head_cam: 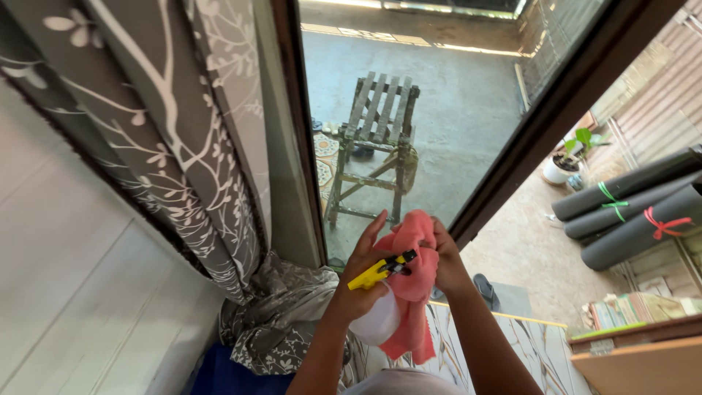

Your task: The person cleans a glass door by spraying liquid from a spray bottle and wiping the surface with a cloth.

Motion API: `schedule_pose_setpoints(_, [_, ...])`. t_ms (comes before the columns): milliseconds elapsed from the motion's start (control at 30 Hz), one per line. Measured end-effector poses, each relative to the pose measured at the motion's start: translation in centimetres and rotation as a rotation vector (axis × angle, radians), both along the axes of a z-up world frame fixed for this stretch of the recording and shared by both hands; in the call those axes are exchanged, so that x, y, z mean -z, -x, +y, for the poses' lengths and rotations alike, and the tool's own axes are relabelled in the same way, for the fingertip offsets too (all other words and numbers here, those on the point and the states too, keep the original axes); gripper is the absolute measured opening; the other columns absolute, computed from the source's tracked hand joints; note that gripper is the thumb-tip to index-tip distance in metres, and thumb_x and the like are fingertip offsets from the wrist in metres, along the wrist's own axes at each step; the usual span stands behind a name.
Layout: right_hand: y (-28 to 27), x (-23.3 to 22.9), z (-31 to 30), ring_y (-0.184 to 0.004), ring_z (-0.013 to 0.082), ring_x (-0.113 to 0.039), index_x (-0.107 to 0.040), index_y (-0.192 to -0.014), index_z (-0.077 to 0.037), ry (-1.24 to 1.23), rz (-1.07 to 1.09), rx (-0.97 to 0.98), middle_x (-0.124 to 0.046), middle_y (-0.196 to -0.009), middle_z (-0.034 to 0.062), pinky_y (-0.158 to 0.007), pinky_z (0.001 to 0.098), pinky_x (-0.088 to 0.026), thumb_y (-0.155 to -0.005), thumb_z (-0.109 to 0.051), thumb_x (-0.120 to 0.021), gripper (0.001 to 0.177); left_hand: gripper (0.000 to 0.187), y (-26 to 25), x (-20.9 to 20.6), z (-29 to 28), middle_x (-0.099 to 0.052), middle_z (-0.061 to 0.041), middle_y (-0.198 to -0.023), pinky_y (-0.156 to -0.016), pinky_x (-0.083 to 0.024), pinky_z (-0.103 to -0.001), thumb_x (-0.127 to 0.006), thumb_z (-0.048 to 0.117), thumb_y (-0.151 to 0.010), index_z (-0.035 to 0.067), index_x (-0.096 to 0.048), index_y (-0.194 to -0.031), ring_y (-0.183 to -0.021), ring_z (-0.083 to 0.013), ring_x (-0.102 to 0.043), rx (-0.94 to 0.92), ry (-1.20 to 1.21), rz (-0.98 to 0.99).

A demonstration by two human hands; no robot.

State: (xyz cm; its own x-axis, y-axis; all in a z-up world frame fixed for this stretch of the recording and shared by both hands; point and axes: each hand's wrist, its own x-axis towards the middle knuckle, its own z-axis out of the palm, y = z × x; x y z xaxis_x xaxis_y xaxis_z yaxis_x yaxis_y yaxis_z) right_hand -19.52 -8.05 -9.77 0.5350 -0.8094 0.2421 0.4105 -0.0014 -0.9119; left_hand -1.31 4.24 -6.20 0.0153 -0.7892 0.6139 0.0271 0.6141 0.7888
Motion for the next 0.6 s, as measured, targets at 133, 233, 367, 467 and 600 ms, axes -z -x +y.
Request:
schedule_pose_setpoints(133, [0.1,0.1,0.8,-0.109,0.0156,-0.063,-0.058,-0.122,-0.006,0.105,-0.030,-0.108,-0.066,-0.121,0.0075,-0.094,0.0315,-0.053,-0.082,-0.006,-0.079,0.046,0.055,1.0,0.1,-0.6,-0.027,-0.018,-0.171,-0.115,-0.042,-0.037,-0.054,-0.006,-0.061,0.000,-0.068,-0.114,-0.152,-0.0321,-0.043,0.132,-0.071,0.046])
schedule_pose_setpoints(233, [-0.1,0.5,0.7,-0.103,0.0145,-0.062,-0.066,-0.114,-0.001,0.267,0.050,0.112,-0.065,-0.112,0.0074,-0.090,0.0269,-0.051,-0.087,-0.005,-0.077,0.029,0.058,1.9,0.2,-0.9,-0.039,-0.017,-0.162,-0.113,-0.045,-0.036,-0.053,-0.006,-0.065,0.001,-0.064,-0.121,-0.143,-0.0301,-0.052,0.133,-0.180,0.152])
schedule_pose_setpoints(367, [-0.5,0.0,1.0,-0.097,0.0136,-0.062,-0.071,-0.112,0.003,0.313,0.078,0.235,-0.064,-0.105,0.0082,-0.085,0.0244,-0.050,-0.094,-0.003,-0.073,0.019,0.049,2.7,0.0,-0.9,-0.051,-0.016,-0.146,-0.110,-0.048,-0.035,-0.056,-0.007,-0.072,0.000,-0.065,-0.120,-0.131,-0.0285,-0.060,-0.016,-0.123,0.045])
schedule_pose_setpoints(467, [-1.1,-0.6,1.6,-0.098,0.0134,-0.062,-0.063,-0.123,-0.001,0.194,0.047,0.268,-0.065,-0.108,0.0079,-0.087,0.0251,-0.051,-0.096,-0.005,-0.065,0.028,0.051,3.1,-0.7,-0.9,-0.051,-0.015,-0.133,-0.106,-0.048,-0.036,-0.057,-0.007,-0.073,0.001,-0.065,-0.123,-0.125,-0.0281,-0.059,-0.112,-0.079,0.062])
schedule_pose_setpoints(600, [-0.5,0.0,4.0,-0.098,0.0246,-0.057,-0.055,-0.111,-0.004,0.774,0.392,0.849,-0.055,-0.110,0.0144,-0.086,0.0343,-0.049,-0.088,0.000,-0.062,0.025,0.053,3.4,-1.7,-0.9,-0.049,-0.014,-0.128,-0.107,-0.052,-0.036,-0.054,-0.007,-0.073,0.002,-0.066,-0.125,-0.123,-0.0272,-0.061,-0.315,-0.048,0.055])
